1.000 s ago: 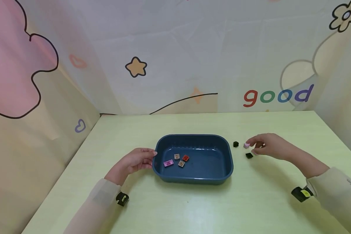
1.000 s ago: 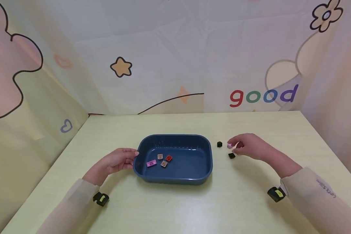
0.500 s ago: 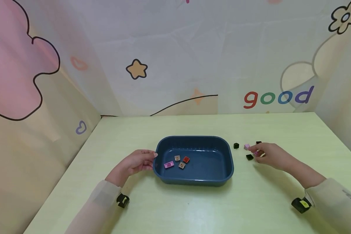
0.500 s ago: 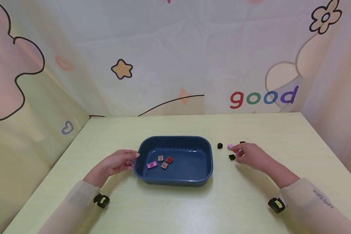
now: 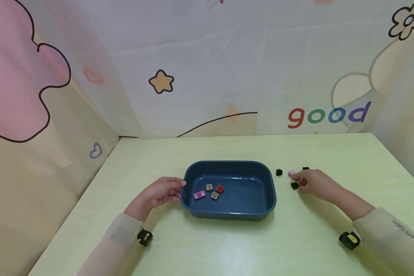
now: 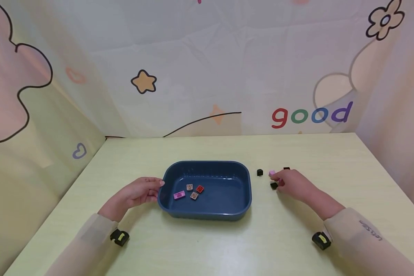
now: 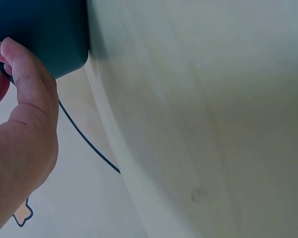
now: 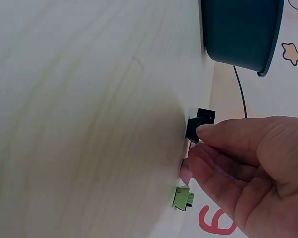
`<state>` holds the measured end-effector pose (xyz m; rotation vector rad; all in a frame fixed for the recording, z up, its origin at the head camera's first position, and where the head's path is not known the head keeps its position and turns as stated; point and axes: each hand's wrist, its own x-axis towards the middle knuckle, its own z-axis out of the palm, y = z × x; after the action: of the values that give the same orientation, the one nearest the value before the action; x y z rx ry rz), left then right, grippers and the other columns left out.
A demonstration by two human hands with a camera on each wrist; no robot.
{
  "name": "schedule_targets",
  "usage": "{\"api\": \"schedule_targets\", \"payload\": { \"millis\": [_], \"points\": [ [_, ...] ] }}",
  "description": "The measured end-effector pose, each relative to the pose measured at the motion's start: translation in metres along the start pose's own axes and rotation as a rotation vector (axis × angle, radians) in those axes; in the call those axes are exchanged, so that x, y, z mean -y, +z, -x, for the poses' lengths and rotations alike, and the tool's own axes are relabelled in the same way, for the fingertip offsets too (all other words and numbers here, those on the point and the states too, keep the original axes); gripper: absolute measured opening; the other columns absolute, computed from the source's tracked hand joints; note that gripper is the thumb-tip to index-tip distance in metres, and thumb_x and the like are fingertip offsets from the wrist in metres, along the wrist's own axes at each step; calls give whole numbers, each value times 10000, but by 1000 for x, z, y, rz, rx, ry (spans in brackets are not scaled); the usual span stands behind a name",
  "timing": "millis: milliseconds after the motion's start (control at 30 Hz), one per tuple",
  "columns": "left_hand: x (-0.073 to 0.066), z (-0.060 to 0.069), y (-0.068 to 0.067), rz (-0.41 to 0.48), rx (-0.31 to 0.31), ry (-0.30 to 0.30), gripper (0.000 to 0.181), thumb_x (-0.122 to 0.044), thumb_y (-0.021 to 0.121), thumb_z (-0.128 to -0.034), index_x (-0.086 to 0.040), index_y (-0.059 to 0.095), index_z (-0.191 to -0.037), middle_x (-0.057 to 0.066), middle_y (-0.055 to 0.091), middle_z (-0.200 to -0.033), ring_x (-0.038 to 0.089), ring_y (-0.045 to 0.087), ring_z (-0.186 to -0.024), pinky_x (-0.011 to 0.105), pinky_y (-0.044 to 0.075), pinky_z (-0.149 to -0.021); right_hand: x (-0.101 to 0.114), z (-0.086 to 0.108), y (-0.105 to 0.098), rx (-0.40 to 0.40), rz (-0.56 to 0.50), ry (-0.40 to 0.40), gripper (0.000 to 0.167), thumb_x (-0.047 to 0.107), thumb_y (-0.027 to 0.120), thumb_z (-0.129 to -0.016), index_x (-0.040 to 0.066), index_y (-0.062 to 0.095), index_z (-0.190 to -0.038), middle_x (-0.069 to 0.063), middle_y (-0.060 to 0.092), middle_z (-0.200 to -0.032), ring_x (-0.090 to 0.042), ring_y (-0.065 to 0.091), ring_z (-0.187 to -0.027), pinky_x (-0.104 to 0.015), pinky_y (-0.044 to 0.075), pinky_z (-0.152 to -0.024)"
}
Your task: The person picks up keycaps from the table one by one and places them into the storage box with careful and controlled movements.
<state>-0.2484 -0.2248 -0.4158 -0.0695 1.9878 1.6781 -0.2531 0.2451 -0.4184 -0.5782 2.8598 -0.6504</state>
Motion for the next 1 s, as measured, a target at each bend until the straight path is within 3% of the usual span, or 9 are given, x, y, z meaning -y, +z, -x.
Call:
{"api": "schedule_targets", "payload": {
  "millis": [367,867,1000],
  "points": [
    [0,0,0,1,7,9,284,-139,520,-1067,69,573,-1253,-46,665,-736,49,630,-644,152,582,-651,3,-4,3,4,51,-8,304,-54,714,-863,-114,699,-1160,-142,717,-917,-200,550,-778,-316,508,-694],
    [-2,2,1,13,4,7,246,-135,530,-1061,49,598,-1209,-47,671,-721,47,637,-631,152,584,-646,4,-3,3,-30,104,-63,194,-69,720,-837,-80,747,-1029,-166,756,-953,-209,608,-800,-389,559,-743],
    [-2,2,1,16,10,10,232,-126,523,-1062,48,601,-1194,-46,668,-717,46,633,-626,151,582,-639,4,-2,1,-28,99,-48,210,-40,740,-841,-81,745,-1047,-129,740,-921,-195,572,-787,-329,522,-715]
  ]
}}
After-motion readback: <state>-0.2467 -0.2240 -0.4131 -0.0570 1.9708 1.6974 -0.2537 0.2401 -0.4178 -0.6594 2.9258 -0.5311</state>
